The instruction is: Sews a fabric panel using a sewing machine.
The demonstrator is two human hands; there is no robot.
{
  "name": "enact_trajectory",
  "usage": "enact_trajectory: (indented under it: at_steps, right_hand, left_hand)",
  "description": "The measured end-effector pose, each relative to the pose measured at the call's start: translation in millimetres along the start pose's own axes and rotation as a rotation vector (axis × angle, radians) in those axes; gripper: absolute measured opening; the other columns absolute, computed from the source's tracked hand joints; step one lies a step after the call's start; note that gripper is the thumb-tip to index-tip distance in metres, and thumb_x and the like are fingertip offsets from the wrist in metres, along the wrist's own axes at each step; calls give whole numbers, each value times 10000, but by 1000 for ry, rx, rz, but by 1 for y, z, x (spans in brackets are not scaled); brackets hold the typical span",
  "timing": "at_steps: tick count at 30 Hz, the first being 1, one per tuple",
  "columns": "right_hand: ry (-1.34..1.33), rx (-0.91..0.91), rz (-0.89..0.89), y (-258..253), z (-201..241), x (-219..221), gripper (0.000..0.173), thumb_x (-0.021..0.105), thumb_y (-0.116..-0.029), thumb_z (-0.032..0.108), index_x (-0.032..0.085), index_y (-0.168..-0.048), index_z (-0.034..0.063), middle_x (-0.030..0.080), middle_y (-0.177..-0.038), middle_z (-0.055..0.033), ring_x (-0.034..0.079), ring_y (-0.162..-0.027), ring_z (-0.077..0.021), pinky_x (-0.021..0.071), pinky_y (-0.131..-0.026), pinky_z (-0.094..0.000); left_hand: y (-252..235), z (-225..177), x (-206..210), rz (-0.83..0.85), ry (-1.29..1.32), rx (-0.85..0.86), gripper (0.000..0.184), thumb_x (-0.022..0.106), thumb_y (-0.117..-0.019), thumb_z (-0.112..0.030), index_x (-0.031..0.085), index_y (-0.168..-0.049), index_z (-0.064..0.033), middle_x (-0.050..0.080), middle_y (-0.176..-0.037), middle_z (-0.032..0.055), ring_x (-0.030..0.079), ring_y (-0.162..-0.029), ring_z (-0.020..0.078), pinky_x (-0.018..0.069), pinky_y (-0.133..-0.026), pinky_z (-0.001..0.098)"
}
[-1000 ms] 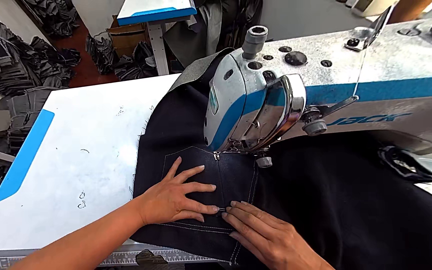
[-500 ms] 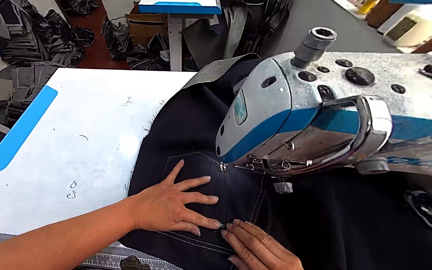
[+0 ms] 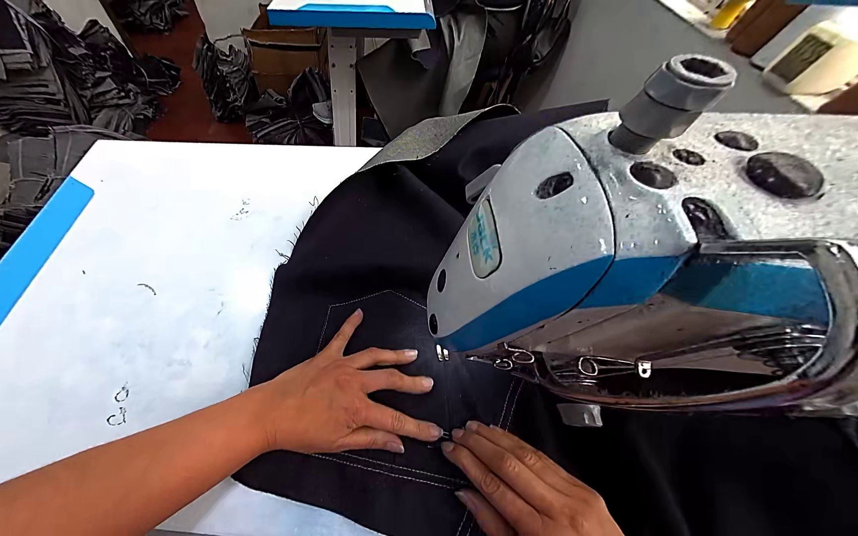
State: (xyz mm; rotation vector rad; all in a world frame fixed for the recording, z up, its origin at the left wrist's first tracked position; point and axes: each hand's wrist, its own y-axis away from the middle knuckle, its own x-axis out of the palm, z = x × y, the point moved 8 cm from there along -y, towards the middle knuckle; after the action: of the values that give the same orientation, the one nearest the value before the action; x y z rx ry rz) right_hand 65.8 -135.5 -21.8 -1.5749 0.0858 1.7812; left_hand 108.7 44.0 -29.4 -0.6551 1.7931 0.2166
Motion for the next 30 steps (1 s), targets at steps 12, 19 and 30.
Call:
enact_trajectory:
  at_steps: [12,19,30]
  right_hand:
    - [76,4,-120,-35,-58,11,329,509,-1054,309,759,-1213,165,761,-1166,-49,725,-1061,-191,583,-872,-334]
    - [44,-8,-129,-37,-62,6,311,509,-1056,305,778,-1125,167,774,-1110,-22,723,-1069,-150,569,-929,-310]
    - [81,-93,-193,-46,-65,-3,241,549,-974,210,768,-956,110,727,-832,-61,716,-804,-189,584,-693,-336]
  left_hand:
    - [-27,58,-24,-34,-33,-26,354,462,-1046,-491,690,-1307,-422,594,-1465,-35,381,-1498,284,86,-1137,806]
    - [-27,56,-30,-110,-83,-11,354,461,-1041,-471,737,-1241,-377,657,-1374,-23,457,-1444,287,158,-1114,803]
    - [-28,60,-34,-146,-101,-27,364,444,-1043,-489,736,-1228,-375,658,-1370,-14,478,-1430,266,195,-1114,790]
